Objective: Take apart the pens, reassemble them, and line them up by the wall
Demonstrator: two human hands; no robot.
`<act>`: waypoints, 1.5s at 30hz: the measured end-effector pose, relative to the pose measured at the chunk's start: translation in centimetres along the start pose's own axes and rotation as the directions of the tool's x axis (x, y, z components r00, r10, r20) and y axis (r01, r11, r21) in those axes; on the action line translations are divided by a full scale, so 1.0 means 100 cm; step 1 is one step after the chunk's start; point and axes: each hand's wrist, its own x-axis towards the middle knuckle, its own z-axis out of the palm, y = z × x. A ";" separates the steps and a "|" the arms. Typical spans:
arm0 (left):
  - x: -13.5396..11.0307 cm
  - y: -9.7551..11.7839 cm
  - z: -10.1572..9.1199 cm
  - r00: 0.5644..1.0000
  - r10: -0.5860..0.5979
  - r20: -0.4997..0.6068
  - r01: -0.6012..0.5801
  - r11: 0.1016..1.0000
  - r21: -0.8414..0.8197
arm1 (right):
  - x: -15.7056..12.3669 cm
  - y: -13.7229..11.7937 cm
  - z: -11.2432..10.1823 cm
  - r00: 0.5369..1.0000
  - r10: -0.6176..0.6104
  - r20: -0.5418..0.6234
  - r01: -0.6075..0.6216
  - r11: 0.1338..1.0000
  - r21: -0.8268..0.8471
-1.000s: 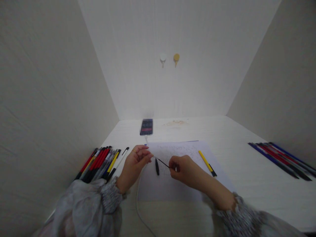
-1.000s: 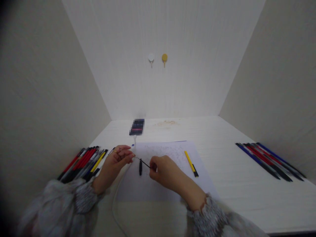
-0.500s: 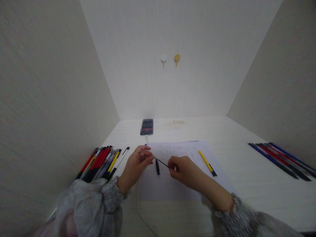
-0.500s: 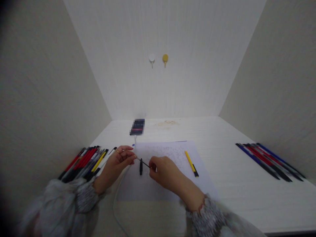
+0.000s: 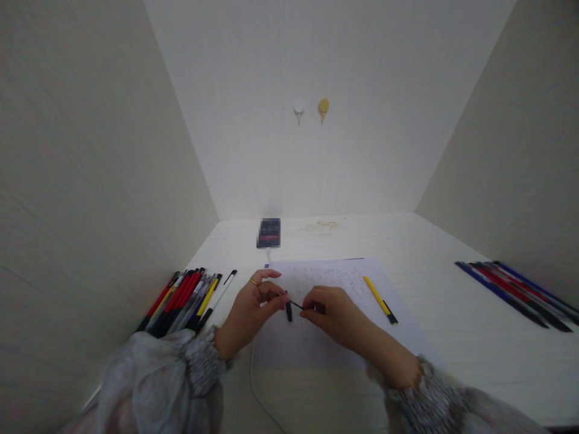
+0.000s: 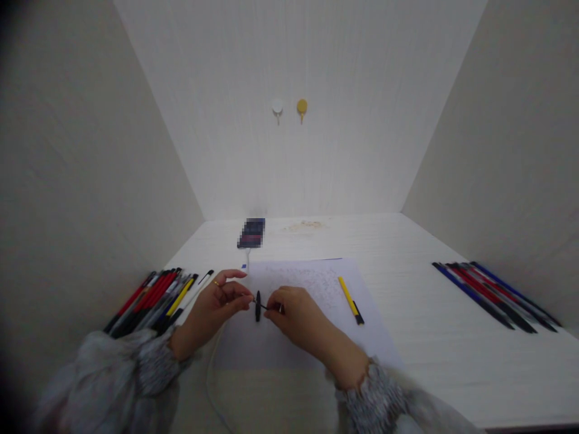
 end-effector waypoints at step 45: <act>0.011 -0.001 -0.010 0.985 -0.116 -0.124 0.057 0.915 -0.400 | -0.001 0.006 0.010 0.971 0.221 0.095 -0.238 0.817 0.525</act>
